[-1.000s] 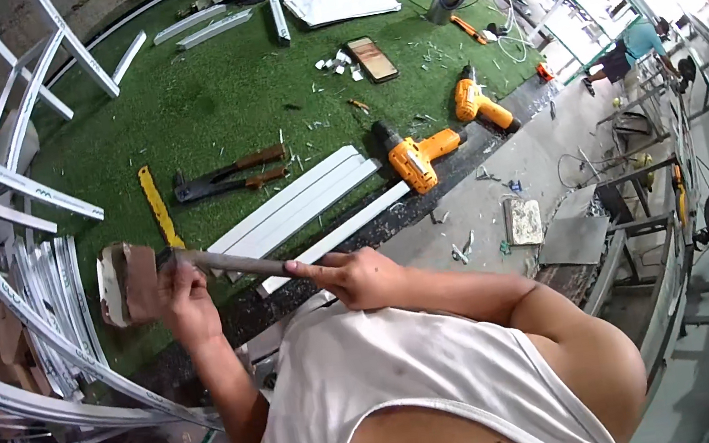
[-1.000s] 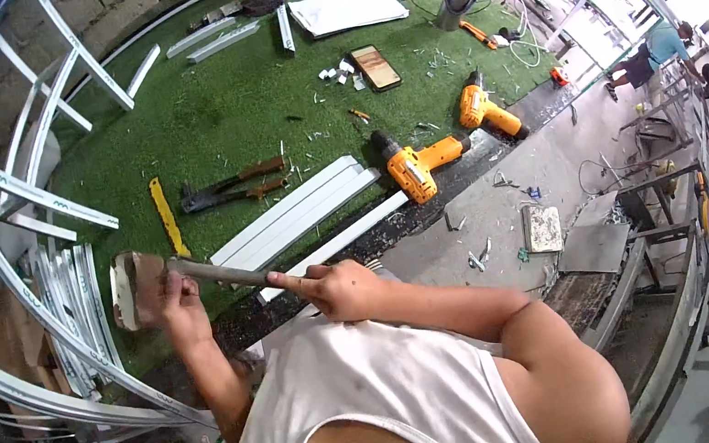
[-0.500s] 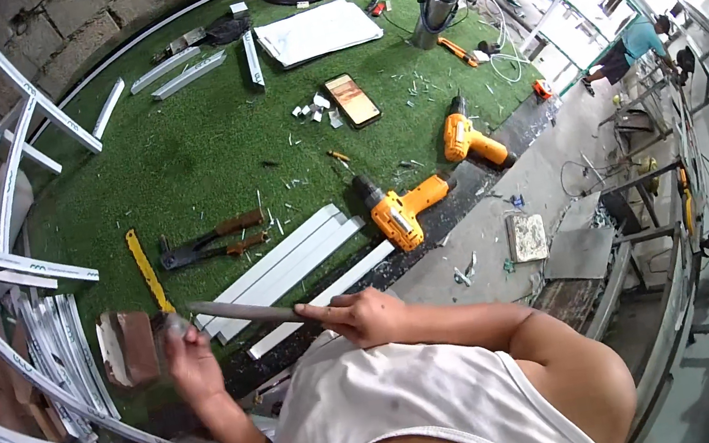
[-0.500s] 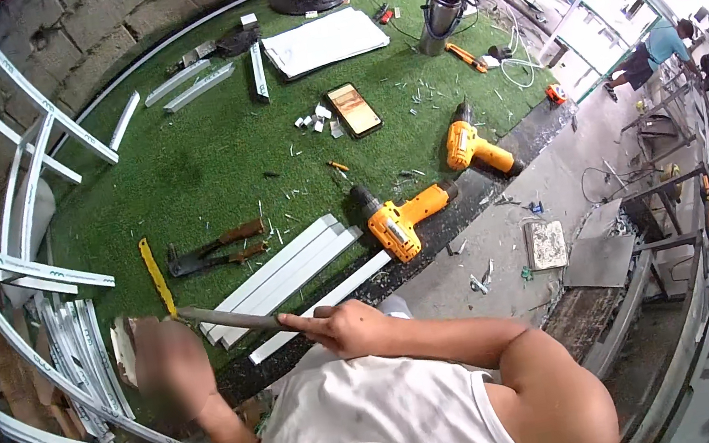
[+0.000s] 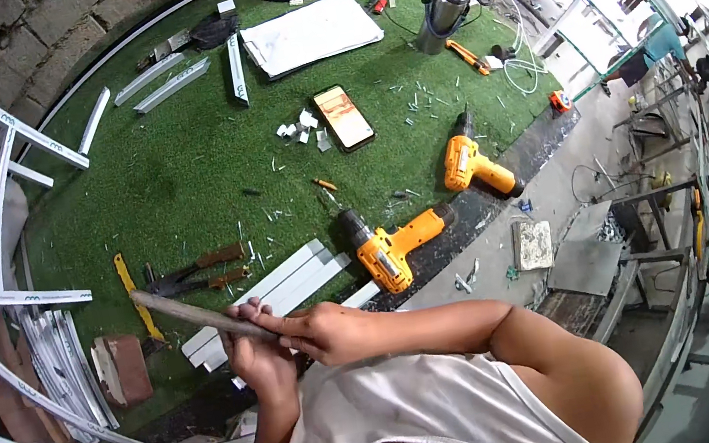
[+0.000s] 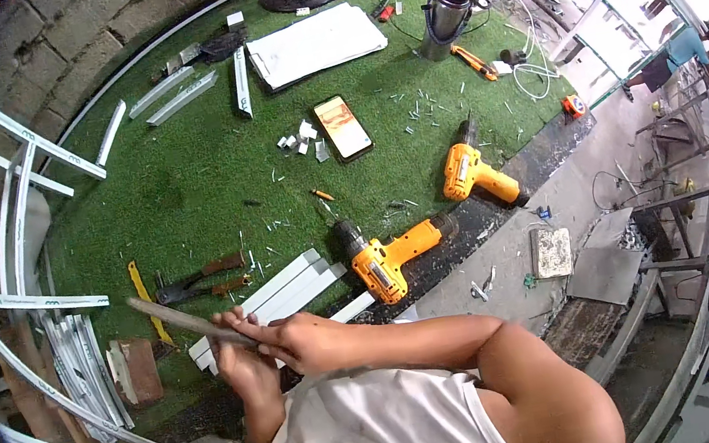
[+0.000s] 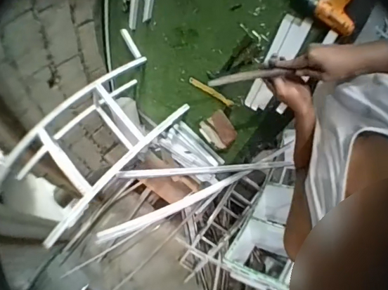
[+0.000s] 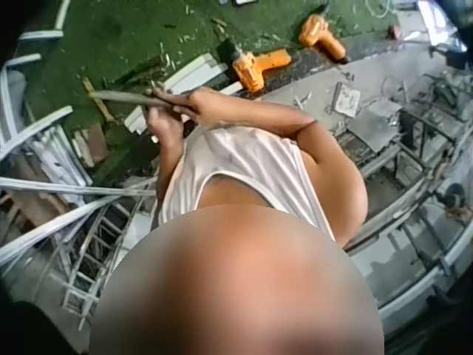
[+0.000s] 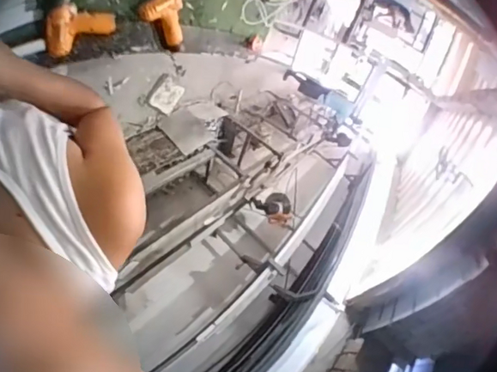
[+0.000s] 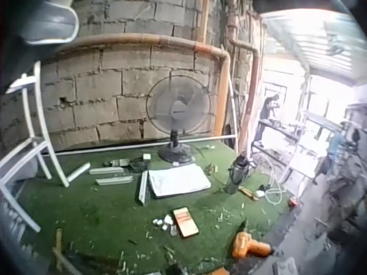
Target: Assembling white metal profiles using a drill, file, and riveter on a workbench.
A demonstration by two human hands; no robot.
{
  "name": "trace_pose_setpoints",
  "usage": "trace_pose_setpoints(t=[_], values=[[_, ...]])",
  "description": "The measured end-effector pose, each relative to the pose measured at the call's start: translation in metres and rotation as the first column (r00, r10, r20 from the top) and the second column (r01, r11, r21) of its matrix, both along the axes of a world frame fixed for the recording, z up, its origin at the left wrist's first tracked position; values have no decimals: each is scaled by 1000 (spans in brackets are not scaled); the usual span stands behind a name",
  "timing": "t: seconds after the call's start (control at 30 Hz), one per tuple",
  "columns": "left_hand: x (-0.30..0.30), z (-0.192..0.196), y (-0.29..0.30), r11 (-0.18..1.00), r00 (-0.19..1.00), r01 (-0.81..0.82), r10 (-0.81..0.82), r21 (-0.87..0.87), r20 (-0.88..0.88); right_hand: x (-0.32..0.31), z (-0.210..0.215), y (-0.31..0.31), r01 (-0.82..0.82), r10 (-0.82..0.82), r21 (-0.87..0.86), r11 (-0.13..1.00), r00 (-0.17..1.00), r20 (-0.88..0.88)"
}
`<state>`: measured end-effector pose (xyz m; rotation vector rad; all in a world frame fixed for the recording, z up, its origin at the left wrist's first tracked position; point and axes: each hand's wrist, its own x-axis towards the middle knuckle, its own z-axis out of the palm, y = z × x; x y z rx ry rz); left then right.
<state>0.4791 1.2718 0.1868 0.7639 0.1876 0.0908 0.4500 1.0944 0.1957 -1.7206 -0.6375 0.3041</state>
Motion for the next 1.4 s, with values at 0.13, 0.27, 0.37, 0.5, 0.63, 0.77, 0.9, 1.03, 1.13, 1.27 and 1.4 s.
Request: trace_pose_setpoints(t=[0.13,0.27,0.37,0.5,0.63,0.77,0.9,1.03,1.13,1.27,1.4], values=[[8,9,-22,991,993,-119,120,59,-12,16,5,-11,-18,18,-1,1000,999,27],[-2,11,-59,996,999,12,-9,83,-39,35,19,-27,-3,-1,96,995,999,44],[3,12,-67,992,1000,-6,9,123,-23,20,10,-34,-58,56,50,997,997,49],[9,17,-72,984,999,-43,43,173,4,33,9,-39,-30,21,97,995,996,89],[46,36,-34,951,951,-290,274,110,141,34,-10,-45,-3,-9,150,989,997,78],[69,52,42,931,929,-289,217,224,298,23,-40,-63,-119,125,119,986,991,-42],[60,21,47,984,989,16,-43,179,144,32,-19,-75,54,-42,150,987,996,-80],[52,16,-14,995,996,-13,22,98,-83,33,-19,-72,71,-64,137,988,996,-55],[51,6,-10,999,997,49,-49,3,-53,28,-16,-70,78,-71,152,985,996,-49],[50,-5,1,932,911,351,-316,-96,266,19,-12,-65,111,-97,217,970,993,-73],[45,11,-42,994,1000,-18,20,107,-15,15,-11,-61,159,-148,142,977,985,-85]])
